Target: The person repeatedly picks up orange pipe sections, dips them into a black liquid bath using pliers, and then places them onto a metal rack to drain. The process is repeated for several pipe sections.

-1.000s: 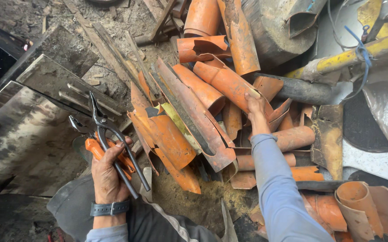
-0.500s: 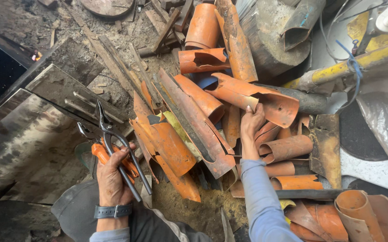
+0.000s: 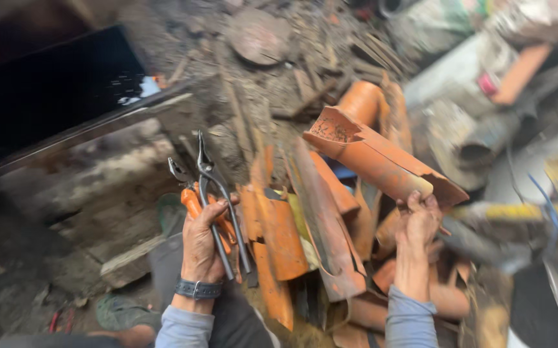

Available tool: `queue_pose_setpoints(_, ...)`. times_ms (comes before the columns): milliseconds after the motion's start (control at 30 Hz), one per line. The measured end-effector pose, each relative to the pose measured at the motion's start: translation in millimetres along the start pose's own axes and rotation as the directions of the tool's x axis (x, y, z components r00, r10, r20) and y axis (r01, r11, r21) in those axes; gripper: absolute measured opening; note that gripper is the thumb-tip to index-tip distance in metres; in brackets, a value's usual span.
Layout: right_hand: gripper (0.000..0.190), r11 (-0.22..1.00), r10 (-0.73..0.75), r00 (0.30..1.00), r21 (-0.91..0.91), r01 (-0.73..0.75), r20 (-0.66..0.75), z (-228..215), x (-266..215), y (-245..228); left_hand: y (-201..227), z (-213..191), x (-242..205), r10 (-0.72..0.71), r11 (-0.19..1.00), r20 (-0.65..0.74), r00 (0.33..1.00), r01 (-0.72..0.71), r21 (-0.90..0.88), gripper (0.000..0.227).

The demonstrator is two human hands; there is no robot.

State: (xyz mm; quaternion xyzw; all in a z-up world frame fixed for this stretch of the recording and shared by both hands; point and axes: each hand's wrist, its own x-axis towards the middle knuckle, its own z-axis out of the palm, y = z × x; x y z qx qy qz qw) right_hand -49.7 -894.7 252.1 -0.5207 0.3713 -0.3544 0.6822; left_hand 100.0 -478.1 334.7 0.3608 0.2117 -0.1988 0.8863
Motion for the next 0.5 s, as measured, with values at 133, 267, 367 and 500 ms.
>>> queue_pose_setpoints(133, 0.017, 0.99, 0.095, 0.984, 0.087, -0.109, 0.148, 83.4, 2.6, 11.6, 59.3, -30.6, 0.7, 0.113, 0.983, 0.032, 0.993, -0.107, -0.148, 0.017)
queue_pose_setpoints(267, 0.018, 0.986, 0.149, 0.9, 0.005, -0.166, 0.409, 214.5, -16.2, 24.2, 125.3, -95.8, -7.5, 0.234, 0.972, -0.138, 0.962, -0.231, 0.039, 0.015)
queue_pose_setpoints(367, 0.02, 0.985, 0.159, 0.798, -0.033, -0.172, 0.582, 326.4, -26.8, 57.3, 147.9, -156.8, -8.9, 0.235, 0.967, -0.326, 0.915, -0.188, 0.171, 0.015)
queue_pose_setpoints(500, 0.014, 0.975, 0.222, 0.692, -0.164, -0.15, 0.687, 497.2, -45.1, 139.2, 143.3, -230.2, 9.8, 0.284, 0.955, -0.454, 0.845, -0.209, 0.21, 0.012)
